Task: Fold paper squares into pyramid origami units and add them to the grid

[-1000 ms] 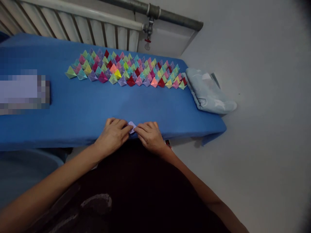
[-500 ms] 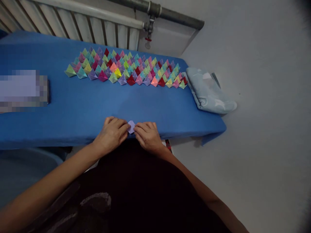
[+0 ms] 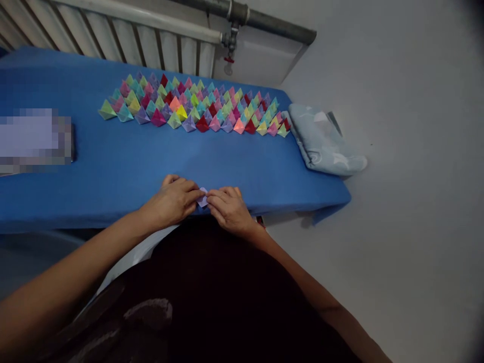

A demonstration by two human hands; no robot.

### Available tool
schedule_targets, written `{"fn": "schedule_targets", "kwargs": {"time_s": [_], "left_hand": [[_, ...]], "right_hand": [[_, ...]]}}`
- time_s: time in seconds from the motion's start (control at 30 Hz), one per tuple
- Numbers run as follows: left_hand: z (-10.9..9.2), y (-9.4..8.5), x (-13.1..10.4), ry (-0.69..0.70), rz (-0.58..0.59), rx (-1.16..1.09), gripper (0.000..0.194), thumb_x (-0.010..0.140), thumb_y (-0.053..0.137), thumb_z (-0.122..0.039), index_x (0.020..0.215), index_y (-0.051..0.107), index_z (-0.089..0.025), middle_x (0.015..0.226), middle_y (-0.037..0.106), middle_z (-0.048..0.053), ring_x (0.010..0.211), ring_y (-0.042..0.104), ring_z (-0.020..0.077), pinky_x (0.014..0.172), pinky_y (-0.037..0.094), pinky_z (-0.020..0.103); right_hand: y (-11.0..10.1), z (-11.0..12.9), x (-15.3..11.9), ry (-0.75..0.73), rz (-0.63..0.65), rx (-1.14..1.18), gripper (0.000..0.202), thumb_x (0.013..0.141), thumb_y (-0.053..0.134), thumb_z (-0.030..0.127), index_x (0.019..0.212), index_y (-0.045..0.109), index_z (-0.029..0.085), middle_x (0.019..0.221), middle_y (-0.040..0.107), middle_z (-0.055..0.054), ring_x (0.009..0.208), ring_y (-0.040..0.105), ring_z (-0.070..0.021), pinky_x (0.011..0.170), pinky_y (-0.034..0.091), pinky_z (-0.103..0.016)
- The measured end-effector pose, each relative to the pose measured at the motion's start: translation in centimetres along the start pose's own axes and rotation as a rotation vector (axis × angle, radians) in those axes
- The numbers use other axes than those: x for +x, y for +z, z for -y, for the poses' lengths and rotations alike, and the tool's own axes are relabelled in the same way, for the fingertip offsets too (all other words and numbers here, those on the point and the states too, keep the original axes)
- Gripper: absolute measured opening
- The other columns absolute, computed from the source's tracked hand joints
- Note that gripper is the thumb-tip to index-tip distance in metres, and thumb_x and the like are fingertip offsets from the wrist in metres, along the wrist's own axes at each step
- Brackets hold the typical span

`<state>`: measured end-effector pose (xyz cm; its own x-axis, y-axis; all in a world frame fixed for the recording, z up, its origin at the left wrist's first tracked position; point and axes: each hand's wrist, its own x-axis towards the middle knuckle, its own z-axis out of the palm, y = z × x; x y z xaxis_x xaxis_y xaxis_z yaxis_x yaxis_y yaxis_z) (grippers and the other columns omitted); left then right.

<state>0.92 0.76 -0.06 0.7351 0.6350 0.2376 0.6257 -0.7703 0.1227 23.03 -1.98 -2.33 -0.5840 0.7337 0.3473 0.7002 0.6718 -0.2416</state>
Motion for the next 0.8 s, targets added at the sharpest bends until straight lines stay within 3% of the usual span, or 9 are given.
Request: {"fn": "schedule_targets", "kwargs": {"time_s": [0.17,0.57,0.8], "left_hand": [[-0.7,0.4,-0.5,-0.04,-0.031,0.035,0.031,0.095,0.049,-0.016,0.119,0.068,-0.022,0.102,0.071,0.008,0.096,0.062,0.0235,0.096,0.035,0.043],[-1.5,1.2,-1.1,-0.115,-0.147,0.043,0.031,0.097,0.047,-0.017,0.119,0.067,-0.023,0.11,0.073,0.008,0.096,0.065,0.0236,0.094,0.037,0.044],[-1.3,1.1,-1.0,-0.16,-0.227,-0.022,0.025,0.099,0.048,-0.027,0.096,0.072,-0.021,0.1,0.075,0.009,0.089,0.064,0.0239,0.089,0.04,0.044]], "right_hand": [[0.3,0.6,-0.4,0.122,-0.057,0.052,0.022,0.101,0.049,0.022,0.112,0.068,0.02,0.113,0.073,-0.007,0.099,0.056,-0.0222,0.087,0.035,-0.038],[0.8,0.8,-0.5,0.242,-0.123,0.063,0.021,0.1,0.051,0.027,0.102,0.071,0.022,0.106,0.07,-0.008,0.097,0.057,-0.0223,0.088,0.04,-0.039],[0.8,0.8,0.2,0.307,-0.151,0.15,0.018,0.099,0.053,0.025,0.093,0.069,0.02,0.107,0.069,-0.009,0.101,0.06,-0.0217,0.091,0.043,-0.038]]}}
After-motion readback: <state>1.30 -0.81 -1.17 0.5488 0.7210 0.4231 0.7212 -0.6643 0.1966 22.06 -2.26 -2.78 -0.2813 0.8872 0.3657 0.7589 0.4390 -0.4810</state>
